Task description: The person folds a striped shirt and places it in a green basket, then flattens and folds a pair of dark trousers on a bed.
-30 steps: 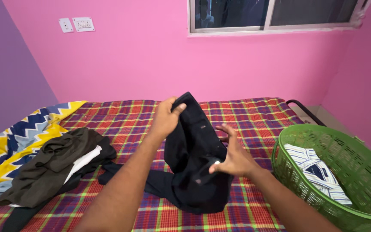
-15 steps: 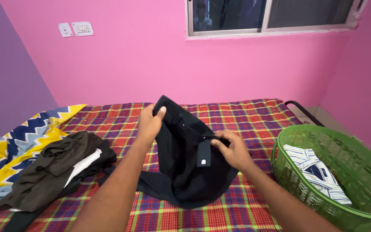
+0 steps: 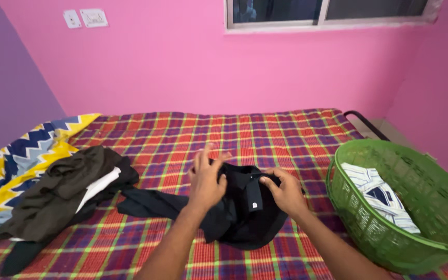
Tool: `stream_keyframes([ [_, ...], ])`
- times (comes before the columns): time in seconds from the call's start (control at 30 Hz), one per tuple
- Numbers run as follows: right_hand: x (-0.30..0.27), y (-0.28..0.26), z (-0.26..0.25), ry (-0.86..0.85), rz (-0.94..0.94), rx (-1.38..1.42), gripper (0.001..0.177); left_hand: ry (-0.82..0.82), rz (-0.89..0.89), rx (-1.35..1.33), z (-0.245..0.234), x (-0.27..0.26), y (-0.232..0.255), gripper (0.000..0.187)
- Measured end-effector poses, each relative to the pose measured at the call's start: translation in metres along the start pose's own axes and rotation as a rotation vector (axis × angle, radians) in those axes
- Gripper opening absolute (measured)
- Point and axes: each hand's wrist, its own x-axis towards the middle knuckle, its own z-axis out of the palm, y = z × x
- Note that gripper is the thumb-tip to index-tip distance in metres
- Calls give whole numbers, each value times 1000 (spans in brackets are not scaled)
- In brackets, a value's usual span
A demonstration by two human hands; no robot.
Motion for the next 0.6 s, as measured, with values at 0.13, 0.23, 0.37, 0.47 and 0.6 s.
stream_keyframes([
  [0.13,-25,28,4,25,-72,102,16,-125,211,-50,17,-37,9,24],
  [0.23,-47,42,8,-12,104,99,15,-188,170,-83,33,-59,9,28],
  [0.37,-70,52,14,68,8,-61,19,-183,176,-107,56,-85,4,32],
  [0.47,-82,54,18,52,-140,-26,21,-223,152,-135,72,-101,-2,32],
  [0.6,-104,43,24,40,-11,-113,21,-190,69,-144,87,-124,-14,22],
])
